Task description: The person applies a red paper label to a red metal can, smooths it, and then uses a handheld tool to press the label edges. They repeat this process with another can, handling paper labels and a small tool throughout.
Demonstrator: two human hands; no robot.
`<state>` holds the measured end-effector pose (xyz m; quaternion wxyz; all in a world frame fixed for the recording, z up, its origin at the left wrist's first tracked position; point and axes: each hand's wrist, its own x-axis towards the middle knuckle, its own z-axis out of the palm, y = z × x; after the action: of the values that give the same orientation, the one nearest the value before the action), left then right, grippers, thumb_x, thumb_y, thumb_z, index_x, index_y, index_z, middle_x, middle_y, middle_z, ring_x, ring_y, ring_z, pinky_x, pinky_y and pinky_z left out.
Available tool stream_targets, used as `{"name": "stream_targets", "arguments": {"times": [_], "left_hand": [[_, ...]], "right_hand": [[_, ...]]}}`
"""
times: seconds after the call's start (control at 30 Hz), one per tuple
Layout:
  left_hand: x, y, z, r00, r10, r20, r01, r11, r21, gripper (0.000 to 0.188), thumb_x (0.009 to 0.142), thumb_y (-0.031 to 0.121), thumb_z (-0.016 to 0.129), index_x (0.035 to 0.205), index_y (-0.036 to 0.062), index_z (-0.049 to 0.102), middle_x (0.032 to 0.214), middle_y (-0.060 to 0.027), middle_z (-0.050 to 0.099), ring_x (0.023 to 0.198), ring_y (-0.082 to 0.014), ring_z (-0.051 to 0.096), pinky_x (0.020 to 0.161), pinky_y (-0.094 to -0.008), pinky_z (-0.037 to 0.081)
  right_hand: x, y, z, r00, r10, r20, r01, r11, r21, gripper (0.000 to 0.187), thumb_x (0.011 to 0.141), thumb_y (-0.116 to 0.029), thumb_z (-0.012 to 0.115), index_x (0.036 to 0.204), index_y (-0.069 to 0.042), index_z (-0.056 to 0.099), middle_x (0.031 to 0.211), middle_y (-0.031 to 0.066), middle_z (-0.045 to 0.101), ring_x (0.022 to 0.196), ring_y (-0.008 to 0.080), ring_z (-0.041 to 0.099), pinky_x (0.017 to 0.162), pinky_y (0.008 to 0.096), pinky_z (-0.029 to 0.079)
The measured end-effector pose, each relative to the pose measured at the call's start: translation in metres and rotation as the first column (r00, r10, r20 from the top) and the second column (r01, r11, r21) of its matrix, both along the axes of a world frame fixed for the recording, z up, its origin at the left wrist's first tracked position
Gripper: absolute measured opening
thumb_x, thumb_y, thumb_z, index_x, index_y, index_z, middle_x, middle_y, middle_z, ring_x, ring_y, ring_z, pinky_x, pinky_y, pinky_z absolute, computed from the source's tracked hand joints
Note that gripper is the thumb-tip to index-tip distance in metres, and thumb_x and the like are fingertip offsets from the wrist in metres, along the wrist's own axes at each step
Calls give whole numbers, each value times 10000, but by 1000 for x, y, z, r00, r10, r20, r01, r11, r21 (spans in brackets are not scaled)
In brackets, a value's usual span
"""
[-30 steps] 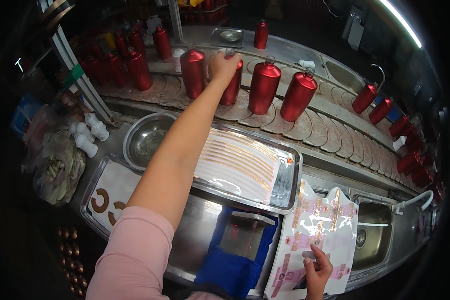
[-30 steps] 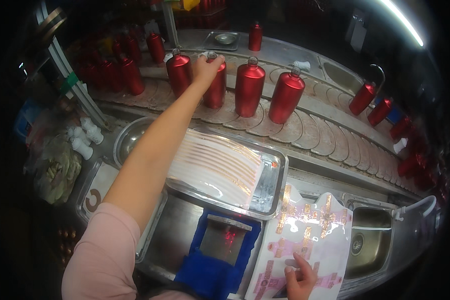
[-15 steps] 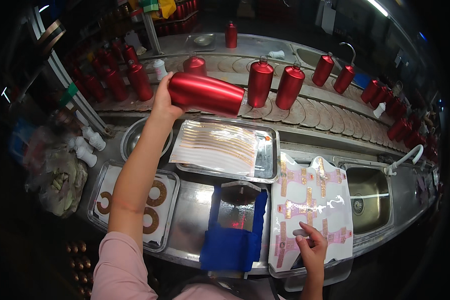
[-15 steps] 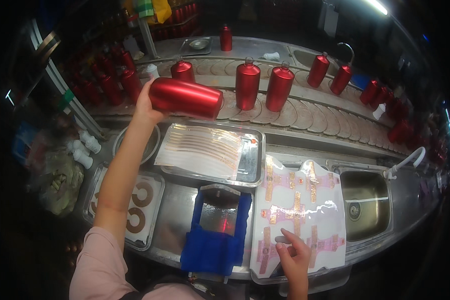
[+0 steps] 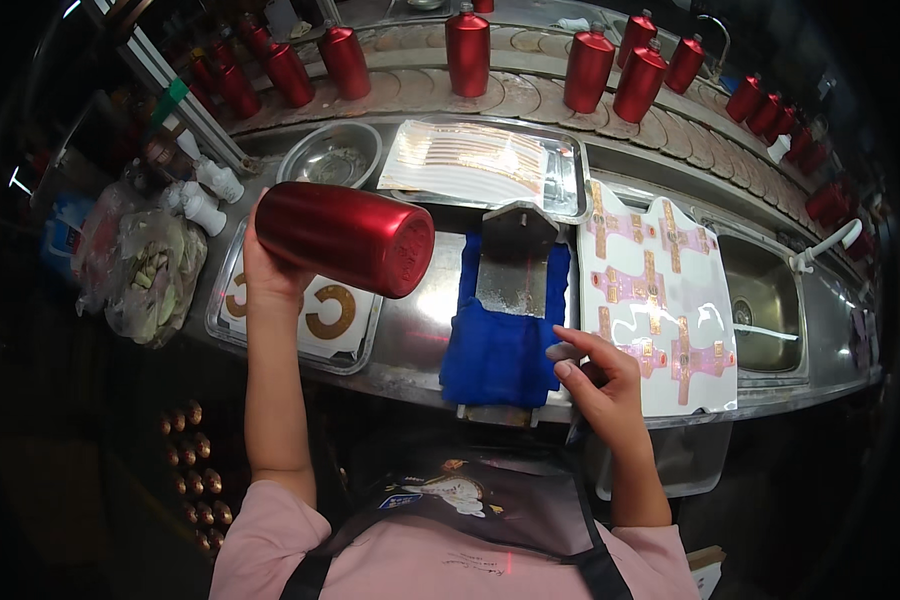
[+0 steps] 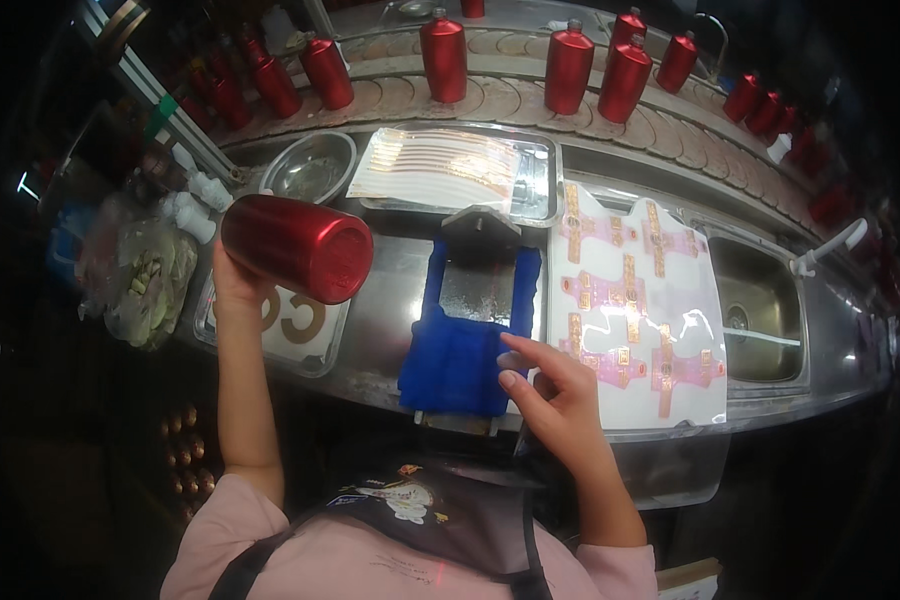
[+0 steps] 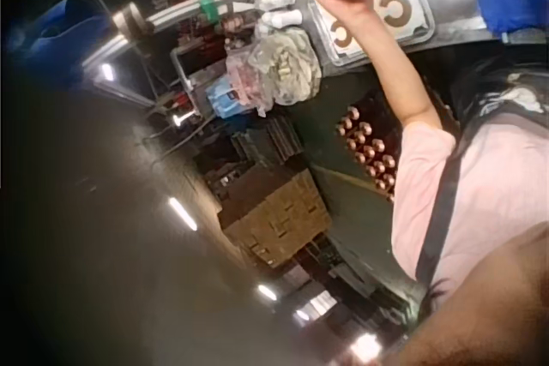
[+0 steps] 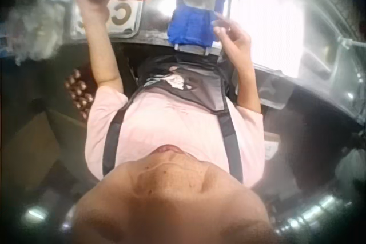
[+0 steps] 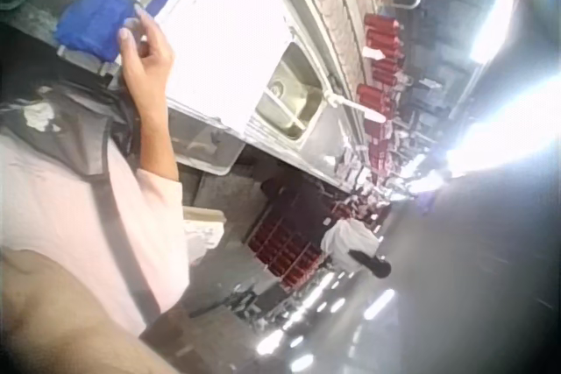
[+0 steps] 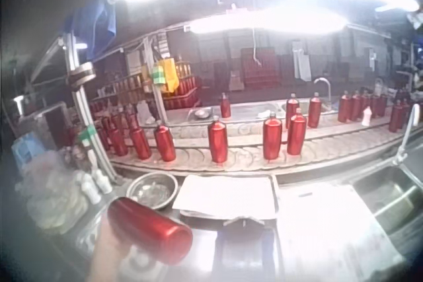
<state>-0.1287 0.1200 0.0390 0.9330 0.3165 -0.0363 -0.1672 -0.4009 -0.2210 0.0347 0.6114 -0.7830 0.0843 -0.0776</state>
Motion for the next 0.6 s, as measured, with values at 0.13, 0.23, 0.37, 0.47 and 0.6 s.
{"name": "stream_targets", "arguments": {"times": [0.13,0.23,0.37,0.47,0.6], "left_hand": [[-31,23,-1,998,30,-62,-26,997,67,454,1026,398,559,1230,6,665,1147,-141,735,1056,-303,707,961,-485,571],[-43,22,-15,989,5,-149,0,999,37,464,1033,427,533,1229,30,671,1173,-130,732,1067,-308,702,977,-493,565],[-55,9,-31,964,-137,-227,140,990,-4,460,1038,450,501,1200,60,684,1193,-116,730,1094,-298,694,1000,-477,555],[-64,-6,-37,934,-154,-323,177,983,44,477,1047,476,469,1190,73,680,1189,-106,731,1097,-292,690,1006,-477,547],[-81,-16,-37,926,-159,-344,172,985,8,530,1035,532,468,1279,94,641,1257,-107,700,1161,-302,656,1010,-509,529]], "right_hand": [[3,32,5,983,156,100,-149,986,-73,418,899,-62,726,1315,-66,686,1033,45,747,636,-4,494,565,184,385],[11,44,12,963,225,146,-195,961,-194,529,863,-84,764,1376,-89,634,1089,69,737,668,36,517,582,213,405],[32,59,22,902,288,321,-133,894,-427,931,759,-150,858,1568,-135,398,1276,148,666,881,253,649,729,344,520],[55,73,23,911,362,200,-213,826,-523,1089,670,-178,912,1593,-171,335,1262,183,645,1023,400,651,869,448,553],[73,83,11,905,310,292,-150,874,-462,988,630,-204,934,1490,-141,452,1224,169,656,1009,353,667,865,416,562]]}}
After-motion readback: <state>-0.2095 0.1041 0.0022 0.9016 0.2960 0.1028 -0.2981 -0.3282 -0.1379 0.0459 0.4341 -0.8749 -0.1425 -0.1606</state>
